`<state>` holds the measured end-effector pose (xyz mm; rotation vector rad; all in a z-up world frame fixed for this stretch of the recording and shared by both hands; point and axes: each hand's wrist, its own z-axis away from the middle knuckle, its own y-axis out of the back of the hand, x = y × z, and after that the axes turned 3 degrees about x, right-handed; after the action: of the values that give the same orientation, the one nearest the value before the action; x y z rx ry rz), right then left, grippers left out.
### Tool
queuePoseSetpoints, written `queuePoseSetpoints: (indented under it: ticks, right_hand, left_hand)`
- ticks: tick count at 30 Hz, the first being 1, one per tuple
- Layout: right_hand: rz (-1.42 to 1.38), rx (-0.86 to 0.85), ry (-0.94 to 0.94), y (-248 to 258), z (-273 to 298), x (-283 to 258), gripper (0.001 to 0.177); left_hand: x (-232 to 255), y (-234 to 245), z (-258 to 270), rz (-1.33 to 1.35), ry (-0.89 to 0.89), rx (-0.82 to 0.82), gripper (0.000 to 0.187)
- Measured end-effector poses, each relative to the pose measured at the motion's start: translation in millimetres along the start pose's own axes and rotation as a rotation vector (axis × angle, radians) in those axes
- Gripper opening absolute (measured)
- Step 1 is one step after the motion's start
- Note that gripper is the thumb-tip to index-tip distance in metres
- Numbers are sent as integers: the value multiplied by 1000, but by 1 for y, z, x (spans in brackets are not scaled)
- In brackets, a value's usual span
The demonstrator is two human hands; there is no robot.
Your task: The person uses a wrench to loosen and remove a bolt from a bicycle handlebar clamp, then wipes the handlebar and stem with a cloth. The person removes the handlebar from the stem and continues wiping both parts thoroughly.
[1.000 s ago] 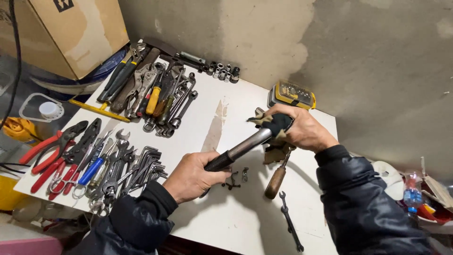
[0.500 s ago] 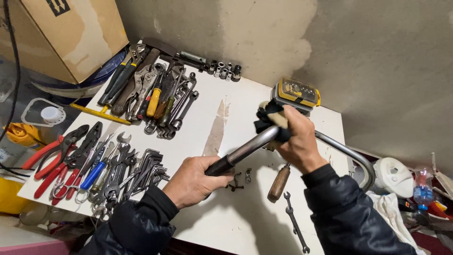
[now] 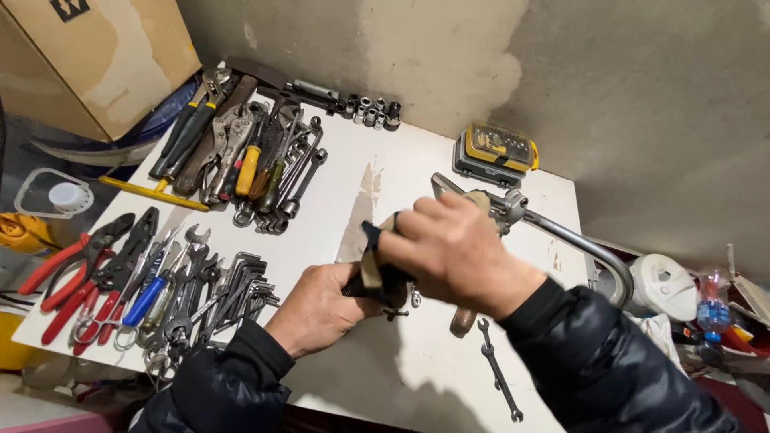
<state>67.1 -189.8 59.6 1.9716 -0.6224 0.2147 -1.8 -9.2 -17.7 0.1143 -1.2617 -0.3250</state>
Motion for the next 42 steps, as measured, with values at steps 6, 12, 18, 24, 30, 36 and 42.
queuePoseSetpoints:
  ticks: [6, 12, 18, 24, 30, 36, 42]
  right_hand:
    - [-660, -665, -470, 18, -8, 49, 41]
    - [-945, -564, -836, 1, 41, 84, 35]
    - [-365, -94, -767, -75, 130, 77, 33]
    - [170, 45, -426, -83, 156, 69, 20]
    - [288, -220, -264, -47, 159, 86, 14]
    - [18, 28, -1256, 12, 156, 81, 43]
    - [-664, 1003, -1429, 47, 128, 47, 21]
  left_hand:
    - [-2, 1, 2, 1, 9, -26, 23]
    - [4, 4, 4, 0, 20, -64, 14]
    - [5, 6, 7, -24, -10, -71, 28]
    - [0, 7, 2, -52, -130, -90, 59]
    - [7, 7, 5, -43, -111, -70, 53]
    - [3, 5, 2, -48, -110, -46, 51]
    - [8, 6, 4, -33, -82, -51, 49]
